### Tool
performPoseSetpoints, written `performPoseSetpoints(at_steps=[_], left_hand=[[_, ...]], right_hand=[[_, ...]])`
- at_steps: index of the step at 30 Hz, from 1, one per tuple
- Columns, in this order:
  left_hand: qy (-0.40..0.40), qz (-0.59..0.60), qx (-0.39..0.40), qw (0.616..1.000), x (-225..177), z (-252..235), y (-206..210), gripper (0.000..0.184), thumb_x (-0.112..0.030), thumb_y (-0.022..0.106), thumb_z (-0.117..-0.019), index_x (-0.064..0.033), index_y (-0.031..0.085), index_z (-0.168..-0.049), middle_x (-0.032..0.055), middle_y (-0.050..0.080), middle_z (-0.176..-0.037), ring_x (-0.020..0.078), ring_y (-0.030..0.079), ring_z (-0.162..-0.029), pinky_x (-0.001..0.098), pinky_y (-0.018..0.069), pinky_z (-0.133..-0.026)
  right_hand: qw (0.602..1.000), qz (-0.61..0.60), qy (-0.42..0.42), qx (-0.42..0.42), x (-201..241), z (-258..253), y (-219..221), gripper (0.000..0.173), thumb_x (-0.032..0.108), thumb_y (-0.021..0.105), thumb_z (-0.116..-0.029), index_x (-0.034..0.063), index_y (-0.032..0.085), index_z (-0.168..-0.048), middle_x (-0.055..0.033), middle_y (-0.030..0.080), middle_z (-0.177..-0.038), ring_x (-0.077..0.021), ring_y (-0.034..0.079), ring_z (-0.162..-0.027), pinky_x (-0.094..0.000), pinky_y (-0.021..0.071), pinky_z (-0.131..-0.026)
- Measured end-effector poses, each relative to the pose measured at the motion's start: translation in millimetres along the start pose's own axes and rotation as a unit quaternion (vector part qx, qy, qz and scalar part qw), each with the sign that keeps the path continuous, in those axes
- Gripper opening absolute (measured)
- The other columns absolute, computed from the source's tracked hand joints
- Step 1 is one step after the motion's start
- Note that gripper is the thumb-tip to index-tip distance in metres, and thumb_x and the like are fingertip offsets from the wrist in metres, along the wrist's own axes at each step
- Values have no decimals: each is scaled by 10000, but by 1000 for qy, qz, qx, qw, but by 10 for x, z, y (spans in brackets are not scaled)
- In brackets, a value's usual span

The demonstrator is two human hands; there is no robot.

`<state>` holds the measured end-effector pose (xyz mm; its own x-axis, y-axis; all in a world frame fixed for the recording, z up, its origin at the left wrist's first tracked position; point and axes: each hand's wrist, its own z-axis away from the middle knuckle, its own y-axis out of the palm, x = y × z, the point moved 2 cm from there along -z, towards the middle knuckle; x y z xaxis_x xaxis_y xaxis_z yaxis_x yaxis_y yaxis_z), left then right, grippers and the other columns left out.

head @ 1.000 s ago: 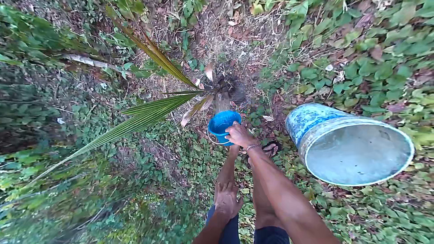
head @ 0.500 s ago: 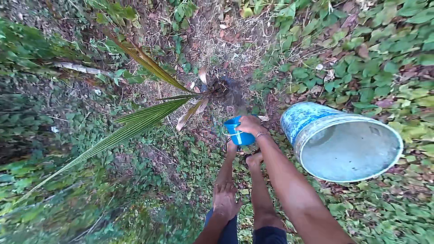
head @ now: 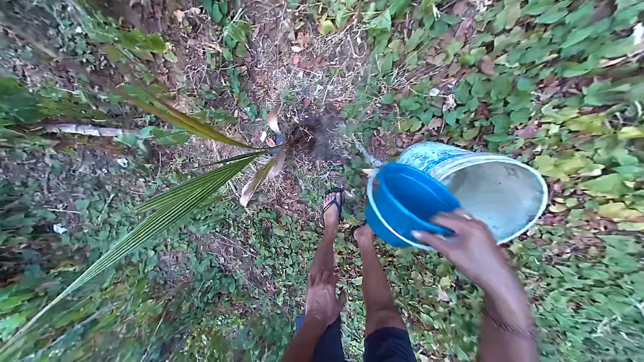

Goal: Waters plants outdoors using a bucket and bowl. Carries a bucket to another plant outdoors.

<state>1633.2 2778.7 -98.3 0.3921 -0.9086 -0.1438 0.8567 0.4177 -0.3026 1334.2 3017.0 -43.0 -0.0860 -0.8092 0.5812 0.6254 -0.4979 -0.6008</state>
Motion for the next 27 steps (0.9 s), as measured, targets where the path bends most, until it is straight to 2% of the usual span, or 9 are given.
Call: performPoseSetpoints(at_steps=[3, 5, 7, 8, 12, 15, 16, 21, 27], left_hand=[[2, -21, 14, 1000, -42, -10, 6, 558, -581, 551, -926, -274, 643, -1382, 2, 555, -1496, 244, 464, -1427, 573, 331, -1185], [0, -35, 25, 999, -72, -27, 38, 558, -592, 540, -934, -261, 655, -1368, 23, 564, -1491, 260, 467, -1427, 580, 308, -1199], [2, -54, 22, 998, -63, -49, 93, 564, -620, 539, -925, -287, 659, -1363, 23, 570, -1487, 264, 476, -1420, 588, 309, -1194], [4, -61, 16, 998, -56, -66, 119, 563, -626, 543, -915, -293, 666, -1352, 11, 581, -1473, 254, 490, -1407, 584, 323, -1186], [-3, -74, 35, 997, -48, -40, 142, 579, -598, 527, -936, -255, 648, -1386, 20, 568, -1489, 257, 489, -1409, 583, 326, -1184], [-15, -77, 47, 996, -38, 2, 138, 557, -559, 533, -950, -222, 648, -1378, 26, 559, -1496, 259, 462, -1431, 587, 302, -1199], [-16, -78, 45, 996, -18, 9, 176, 539, -551, 535, -948, -223, 660, -1358, 18, 557, -1498, 255, 449, -1443, 593, 291, -1204], [-13, -83, 66, 994, 36, 18, 367, 497, -530, 525, -957, -242, 672, -1335, 12, 571, -1483, 254, 426, -1462, 620, 246, -1217], [-14, -83, 59, 995, 74, 16, 336, 468, -509, 529, -947, -255, 687, -1306, -8, 580, -1467, 242, 459, -1434, 626, 271, -1199]], right_hand=[[995, -6, 62, -80, -547, 839, -581, 362, 538, 758, -827, 192, 725, -725, 53, 696, -793, -174, 643, -878, -451, 512, -850], [989, 67, 109, -67, -985, 932, -715, 352, 465, 755, -876, 124, 745, -789, -53, 722, -854, -319, 655, -923, -592, 514, -856], [985, 110, 134, -10, -1411, 610, -639, 314, 356, 770, -918, 44, 756, -883, -190, 724, -902, -466, 660, -975, -707, 498, -890], [982, 126, 137, 26, -1628, 346, -540, 297, 327, 774, -926, 32, 756, -902, -223, 724, -910, -491, 666, -988, -723, 497, -894], [960, 170, 163, 150, -2278, -696, 93, 282, 301, 806, -904, 38, 770, -1000, -270, 715, -1037, -515, 650, -1065, -730, 502, -877], [938, 208, 163, 227, -2510, -1257, 527, 349, 283, 801, -907, 28, 749, -1141, -285, 664, -1235, -516, 566, -1237, -729, 447, -989], [935, 211, 166, 231, -2547, -1374, 643, 365, 280, 809, -897, 22, 745, -1147, -306, 654, -1239, -534, 560, -1238, -747, 446, -970], [932, 208, 211, 208, -2523, -1656, 931, 396, 241, 800, -900, -56, 703, -1145, -390, 615, -1230, -602, 550, -1209, -806, 424, -903], [977, 170, 131, 4, -2587, -1407, 1093, 225, 163, 698, -979, -25, 735, -1097, -377, 644, -1184, -629, 522, -1228, -825, 384, -941]])
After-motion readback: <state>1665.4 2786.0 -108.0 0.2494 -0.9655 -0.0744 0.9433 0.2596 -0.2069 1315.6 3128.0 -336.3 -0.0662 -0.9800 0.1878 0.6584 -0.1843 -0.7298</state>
